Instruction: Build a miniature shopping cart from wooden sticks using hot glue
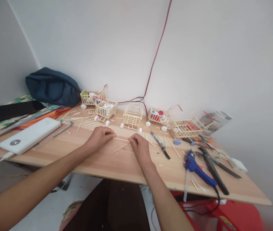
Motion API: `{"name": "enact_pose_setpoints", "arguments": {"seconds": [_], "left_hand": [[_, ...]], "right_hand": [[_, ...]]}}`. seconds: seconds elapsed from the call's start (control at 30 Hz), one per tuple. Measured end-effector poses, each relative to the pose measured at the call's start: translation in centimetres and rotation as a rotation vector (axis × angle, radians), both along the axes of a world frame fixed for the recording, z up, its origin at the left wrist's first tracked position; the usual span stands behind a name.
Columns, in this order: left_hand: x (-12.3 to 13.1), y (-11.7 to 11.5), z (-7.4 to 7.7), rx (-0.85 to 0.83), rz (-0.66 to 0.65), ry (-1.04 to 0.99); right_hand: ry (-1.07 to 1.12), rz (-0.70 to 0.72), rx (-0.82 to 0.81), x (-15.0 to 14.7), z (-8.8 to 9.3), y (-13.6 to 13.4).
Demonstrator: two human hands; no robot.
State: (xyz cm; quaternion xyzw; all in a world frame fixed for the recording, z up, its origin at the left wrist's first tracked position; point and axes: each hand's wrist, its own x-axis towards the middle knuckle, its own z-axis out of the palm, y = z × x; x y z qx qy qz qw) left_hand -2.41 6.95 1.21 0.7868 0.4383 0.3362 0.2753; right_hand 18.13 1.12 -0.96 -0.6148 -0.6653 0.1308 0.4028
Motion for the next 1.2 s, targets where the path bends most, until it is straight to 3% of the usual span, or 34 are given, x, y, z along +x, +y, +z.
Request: {"name": "enact_pose_setpoints", "arguments": {"seconds": [0.8,1.03,1.1,1.2], "left_hand": [[0.0,0.1,-0.1,0.006,-0.006,0.013],[0.0,0.3,-0.5,0.001,-0.005,-0.005],[0.0,0.4,-0.5,-0.006,0.001,-0.005],[0.0,0.3,-0.4,0.004,0.001,0.001]], "right_hand": [[0.062,-0.026,-0.045,-0.1,0.2,-0.2],[0.140,-0.170,0.060,0.9,0.7,-1.7],[0.073,-0.119,0.120,0.6,0.9,-2.3],[-0.093,0.097,0.164,-0.5,0.9,-3.2]]}}
